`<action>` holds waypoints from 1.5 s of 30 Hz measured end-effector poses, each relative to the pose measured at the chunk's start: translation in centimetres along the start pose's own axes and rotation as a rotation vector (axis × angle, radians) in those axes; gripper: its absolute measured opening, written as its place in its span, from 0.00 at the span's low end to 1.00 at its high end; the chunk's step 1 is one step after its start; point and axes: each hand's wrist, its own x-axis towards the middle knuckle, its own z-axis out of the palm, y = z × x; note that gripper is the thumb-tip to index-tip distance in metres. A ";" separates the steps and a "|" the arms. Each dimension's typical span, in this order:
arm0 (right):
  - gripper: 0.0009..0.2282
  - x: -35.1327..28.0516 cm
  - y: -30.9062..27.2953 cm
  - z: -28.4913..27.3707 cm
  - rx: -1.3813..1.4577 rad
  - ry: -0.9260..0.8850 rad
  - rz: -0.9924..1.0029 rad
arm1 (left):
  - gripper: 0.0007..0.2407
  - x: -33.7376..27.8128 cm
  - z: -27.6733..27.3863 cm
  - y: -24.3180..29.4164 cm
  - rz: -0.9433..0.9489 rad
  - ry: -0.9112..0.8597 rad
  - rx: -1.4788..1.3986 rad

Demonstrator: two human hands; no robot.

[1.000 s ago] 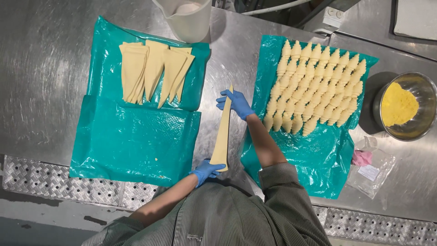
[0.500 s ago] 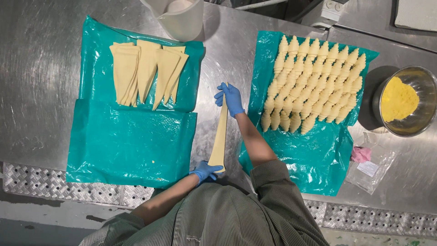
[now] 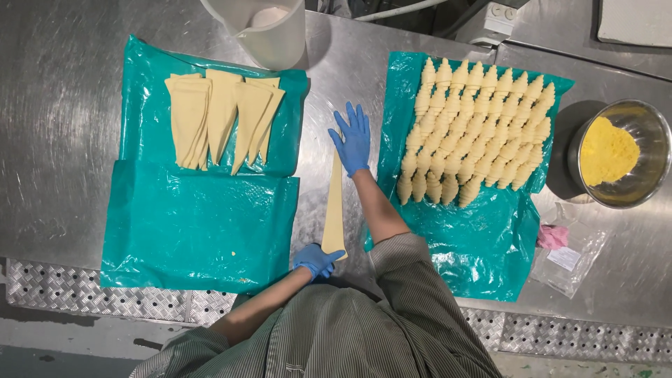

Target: Rolling triangular pieces of dough into croissant shapes on a stainless steel workbench.

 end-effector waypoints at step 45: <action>0.08 -31.1 -2.4 -6.7 0.382 -0.123 -0.050 | 0.05 -3.8 -2.9 -5.1 1.288 0.733 0.451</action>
